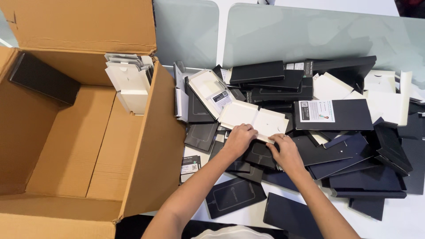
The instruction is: The person picks up small white boxes from a pile on a table, opens them to reveal black rectangular items inside, and places the white boxes into a large cardboard shipping box. The person repeats this process, handling the boxes and their contents by hand.
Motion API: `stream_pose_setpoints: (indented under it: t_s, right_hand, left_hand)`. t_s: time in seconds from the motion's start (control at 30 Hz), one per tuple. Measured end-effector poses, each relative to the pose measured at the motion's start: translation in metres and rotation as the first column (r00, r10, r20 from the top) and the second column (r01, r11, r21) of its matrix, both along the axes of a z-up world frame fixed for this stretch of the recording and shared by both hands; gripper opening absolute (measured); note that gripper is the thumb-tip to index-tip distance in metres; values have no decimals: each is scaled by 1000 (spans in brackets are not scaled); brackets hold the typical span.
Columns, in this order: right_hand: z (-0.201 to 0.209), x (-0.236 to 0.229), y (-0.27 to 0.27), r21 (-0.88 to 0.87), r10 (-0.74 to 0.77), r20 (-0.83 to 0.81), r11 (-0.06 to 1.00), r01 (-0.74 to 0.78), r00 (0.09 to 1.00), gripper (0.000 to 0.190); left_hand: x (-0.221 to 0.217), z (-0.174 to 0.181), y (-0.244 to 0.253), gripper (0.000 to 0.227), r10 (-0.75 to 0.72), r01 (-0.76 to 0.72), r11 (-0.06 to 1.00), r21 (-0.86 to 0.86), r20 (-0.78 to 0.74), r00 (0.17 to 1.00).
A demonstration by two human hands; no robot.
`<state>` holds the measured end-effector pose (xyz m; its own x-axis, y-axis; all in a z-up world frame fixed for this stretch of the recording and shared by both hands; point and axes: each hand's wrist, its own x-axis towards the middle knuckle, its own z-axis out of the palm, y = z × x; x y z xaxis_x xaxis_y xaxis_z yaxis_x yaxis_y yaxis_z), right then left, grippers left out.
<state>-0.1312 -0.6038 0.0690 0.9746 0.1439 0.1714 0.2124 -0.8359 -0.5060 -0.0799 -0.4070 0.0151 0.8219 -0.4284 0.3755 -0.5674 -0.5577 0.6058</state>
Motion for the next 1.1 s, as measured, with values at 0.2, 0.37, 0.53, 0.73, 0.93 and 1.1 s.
stream_pose_setpoints:
  t_s: [0.2,0.37,0.53,0.73,0.93,1.1]
  right_hand:
    - [-6,-3,-7,9,0,23,1000,0,1000,19]
    - [-6,-6,-2,-134,26,-26,991,-30,999,15]
    - [-13,19,-14,71,-14,-347,997,42,938,14]
    - [-36,52,-25,30,-101,-576,989,145,811,23]
    - [-35,65,-22,-14,-188,-690,969,248,699,24]
    - [-53,65,-28,31,-136,-607,980,195,783,23]
  left_hand:
    - [8,3,0,6,-61,61,997,47,-2,998]
    - [14,-6,5,6,-148,153,980,126,-49,988]
    - [26,-7,5,6,-171,202,965,168,-182,968]
    - [54,-13,0,17,-149,315,920,231,-538,830]
    - [72,-26,-9,19,-167,373,886,276,-560,812]
    - [58,-6,-8,24,-133,325,894,310,-508,851]
